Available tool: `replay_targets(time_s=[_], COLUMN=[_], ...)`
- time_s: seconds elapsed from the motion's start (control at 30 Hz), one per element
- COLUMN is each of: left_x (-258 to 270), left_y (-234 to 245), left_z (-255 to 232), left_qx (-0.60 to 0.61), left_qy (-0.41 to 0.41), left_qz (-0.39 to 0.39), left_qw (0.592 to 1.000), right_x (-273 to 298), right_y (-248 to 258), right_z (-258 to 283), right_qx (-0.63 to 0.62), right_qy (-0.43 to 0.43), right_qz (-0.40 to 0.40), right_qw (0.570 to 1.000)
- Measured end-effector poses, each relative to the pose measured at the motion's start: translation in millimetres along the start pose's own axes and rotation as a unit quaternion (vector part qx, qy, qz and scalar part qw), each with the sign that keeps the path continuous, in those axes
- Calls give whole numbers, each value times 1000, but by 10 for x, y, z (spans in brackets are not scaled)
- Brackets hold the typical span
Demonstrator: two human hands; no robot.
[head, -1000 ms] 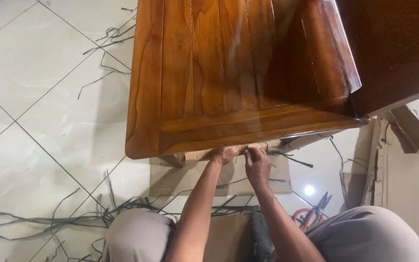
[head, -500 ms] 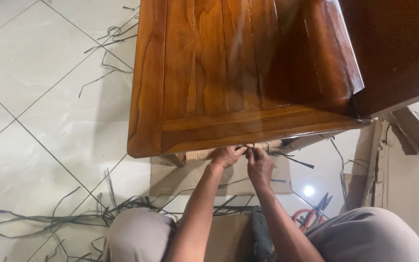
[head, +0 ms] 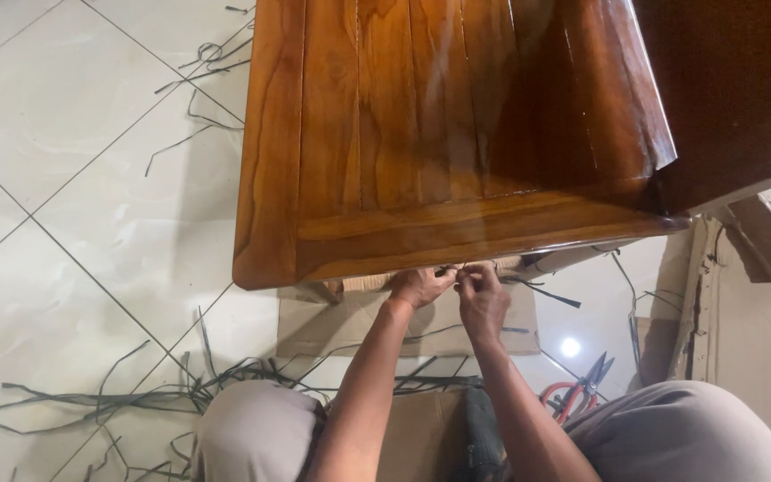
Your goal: Wrapping the legs of a wooden chair with cardboard and securing them with plastic ties
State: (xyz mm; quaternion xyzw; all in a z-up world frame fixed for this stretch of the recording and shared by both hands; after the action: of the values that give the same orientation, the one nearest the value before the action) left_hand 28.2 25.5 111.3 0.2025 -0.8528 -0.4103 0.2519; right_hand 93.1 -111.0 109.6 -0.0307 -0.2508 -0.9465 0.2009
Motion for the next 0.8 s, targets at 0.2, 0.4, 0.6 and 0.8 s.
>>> replay_targets(time_s=[0.2, 0.4, 0.6, 0.8], left_x=[194, 207, 99, -57], left_y=[261, 339, -56, -164], left_z=[-138, -176, -32, 79], left_qx=[0, 3, -192, -118], left_qy=[12, 49, -126, -64], left_qz=[28, 77, -11, 30], left_qw=[1000, 996, 973, 990], right_x=[26, 52, -28, -85], right_y=[-29, -48, -120, -136], right_z=[18, 18, -245, -300], right_qx=[107, 172, -120, -220], right_qy=[186, 276, 77, 0], right_qz=[-58, -63, 67, 130], right_qw=[975, 944, 987, 967])
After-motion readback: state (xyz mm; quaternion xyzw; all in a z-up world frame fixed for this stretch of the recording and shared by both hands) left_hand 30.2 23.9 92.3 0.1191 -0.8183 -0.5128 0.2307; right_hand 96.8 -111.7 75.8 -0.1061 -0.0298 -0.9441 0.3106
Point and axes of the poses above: each hand's wrist, its own x-axis away from the middle knuckle, its own y-axis out of the back of the hand, z = x × y, the point moved 5 cm from there along -x, towards the middle knuckle, and after that the axes turned 2 degrees about z, right-handed, at the moved point
